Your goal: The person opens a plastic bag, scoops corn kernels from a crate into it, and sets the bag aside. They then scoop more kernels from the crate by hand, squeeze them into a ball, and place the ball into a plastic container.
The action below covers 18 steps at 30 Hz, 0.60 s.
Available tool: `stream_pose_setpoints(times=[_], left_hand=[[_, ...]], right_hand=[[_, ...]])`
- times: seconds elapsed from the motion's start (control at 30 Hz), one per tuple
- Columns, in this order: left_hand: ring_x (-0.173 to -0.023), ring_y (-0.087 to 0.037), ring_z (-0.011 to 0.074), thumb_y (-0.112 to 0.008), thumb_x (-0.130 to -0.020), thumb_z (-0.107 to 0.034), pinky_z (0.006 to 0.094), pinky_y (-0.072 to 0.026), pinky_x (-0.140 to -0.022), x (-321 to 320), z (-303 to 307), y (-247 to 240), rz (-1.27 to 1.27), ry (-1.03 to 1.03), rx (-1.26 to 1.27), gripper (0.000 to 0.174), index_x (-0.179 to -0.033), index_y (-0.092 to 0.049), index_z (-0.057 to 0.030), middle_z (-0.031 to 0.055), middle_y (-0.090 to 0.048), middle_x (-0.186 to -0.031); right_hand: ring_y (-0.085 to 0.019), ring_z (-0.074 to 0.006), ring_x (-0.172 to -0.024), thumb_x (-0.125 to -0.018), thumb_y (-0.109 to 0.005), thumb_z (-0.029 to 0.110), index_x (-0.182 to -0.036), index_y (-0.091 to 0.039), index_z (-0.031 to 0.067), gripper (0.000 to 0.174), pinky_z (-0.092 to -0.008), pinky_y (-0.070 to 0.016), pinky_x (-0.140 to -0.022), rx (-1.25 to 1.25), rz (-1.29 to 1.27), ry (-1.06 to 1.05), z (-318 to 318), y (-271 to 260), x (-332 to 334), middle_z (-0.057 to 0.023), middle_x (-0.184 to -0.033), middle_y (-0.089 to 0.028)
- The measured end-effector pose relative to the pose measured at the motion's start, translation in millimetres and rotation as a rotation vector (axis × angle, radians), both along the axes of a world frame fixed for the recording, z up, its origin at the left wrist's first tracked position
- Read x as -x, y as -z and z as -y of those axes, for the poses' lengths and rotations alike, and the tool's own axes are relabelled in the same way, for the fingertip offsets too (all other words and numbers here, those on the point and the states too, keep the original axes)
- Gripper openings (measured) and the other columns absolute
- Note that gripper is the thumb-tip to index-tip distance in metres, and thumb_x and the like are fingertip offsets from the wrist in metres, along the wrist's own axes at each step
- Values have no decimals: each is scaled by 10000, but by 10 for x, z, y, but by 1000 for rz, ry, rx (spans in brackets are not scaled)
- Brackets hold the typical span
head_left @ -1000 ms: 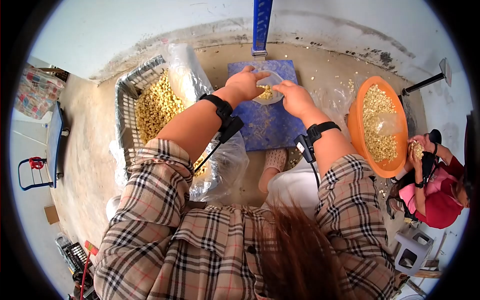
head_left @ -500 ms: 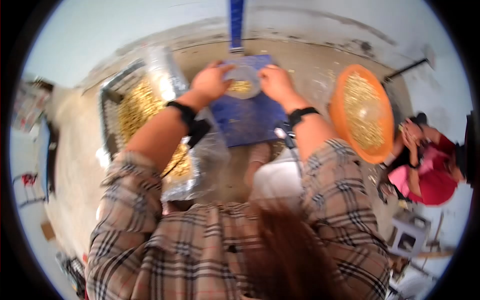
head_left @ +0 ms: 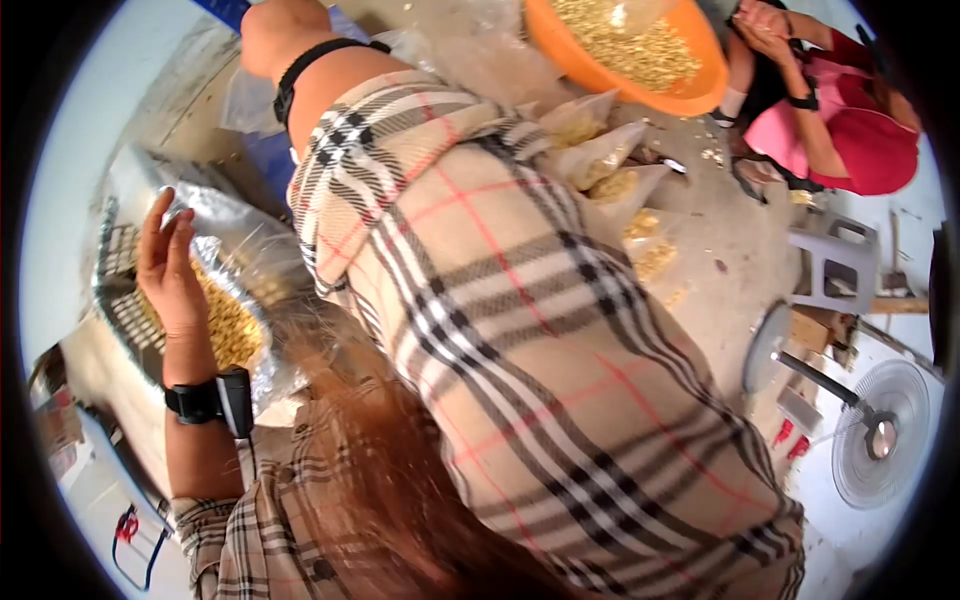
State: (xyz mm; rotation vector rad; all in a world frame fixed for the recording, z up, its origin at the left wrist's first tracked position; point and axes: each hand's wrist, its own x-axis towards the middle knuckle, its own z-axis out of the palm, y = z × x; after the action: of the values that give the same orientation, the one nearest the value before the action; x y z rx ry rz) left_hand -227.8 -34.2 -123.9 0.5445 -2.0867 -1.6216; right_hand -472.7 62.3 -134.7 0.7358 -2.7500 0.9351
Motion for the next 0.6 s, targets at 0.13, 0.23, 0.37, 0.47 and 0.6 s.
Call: stream_pose_setpoints(times=[0.13, 0.23, 0.37, 0.47, 0.6], left_hand=[[-972, -569, 149, -519, -853, 4, 244, -446, -831, -200, 24, -98, -66, -36, 12, 358, -1210, -512, -11, 79, -564, -1163], [-986, -564, 144, -518, -861, -21, 250, -442, -840, -318, 51, -163, -24, -91, 19, 358, -1219, -510, -21, 77, -566, -1161], [-933, -567, 117, -525, -854, -8, 233, -443, -830, -515, 73, -215, -65, -159, 8, 347, -1201, -521, -27, 54, -584, -1108], [-929, -559, 106, -530, -847, -9, 236, -442, -823, -785, 234, -130, -43, -187, 14, 351, -1196, -529, -46, 32, -582, -1099], [-807, -563, 101, -553, -801, 11, 221, -456, -694, -1134, 308, -100, 62, -253, 68, 332, -1130, -572, -24, 54, -507, -1098]], right_hand=[[-627, -337, -790, -727, -500, 70, -679, -628, 16, 147, -429, -487, -684, 139, -37, -112, -127, -273, -75, -194, -764, -632], [-608, -377, -864, -755, -483, 96, -792, -656, 27, 189, -444, -486, -746, 40, 66, -141, -124, -496, -195, -216, -859, -633], [-609, -345, -810, -705, -549, 128, -733, -653, 88, 115, -424, -482, -737, 55, -70, -128, -12, -471, -177, -170, -816, -638], [-605, -334, -783, -719, -552, 131, -732, -644, 78, 107, -420, -483, -722, 147, -160, -194, 68, -429, -233, -157, -803, -635], [-602, -325, -781, -721, -539, 117, -720, -633, 66, 107, -407, -482, -707, 202, -240, -250, 223, -505, -361, -162, -802, -627]])
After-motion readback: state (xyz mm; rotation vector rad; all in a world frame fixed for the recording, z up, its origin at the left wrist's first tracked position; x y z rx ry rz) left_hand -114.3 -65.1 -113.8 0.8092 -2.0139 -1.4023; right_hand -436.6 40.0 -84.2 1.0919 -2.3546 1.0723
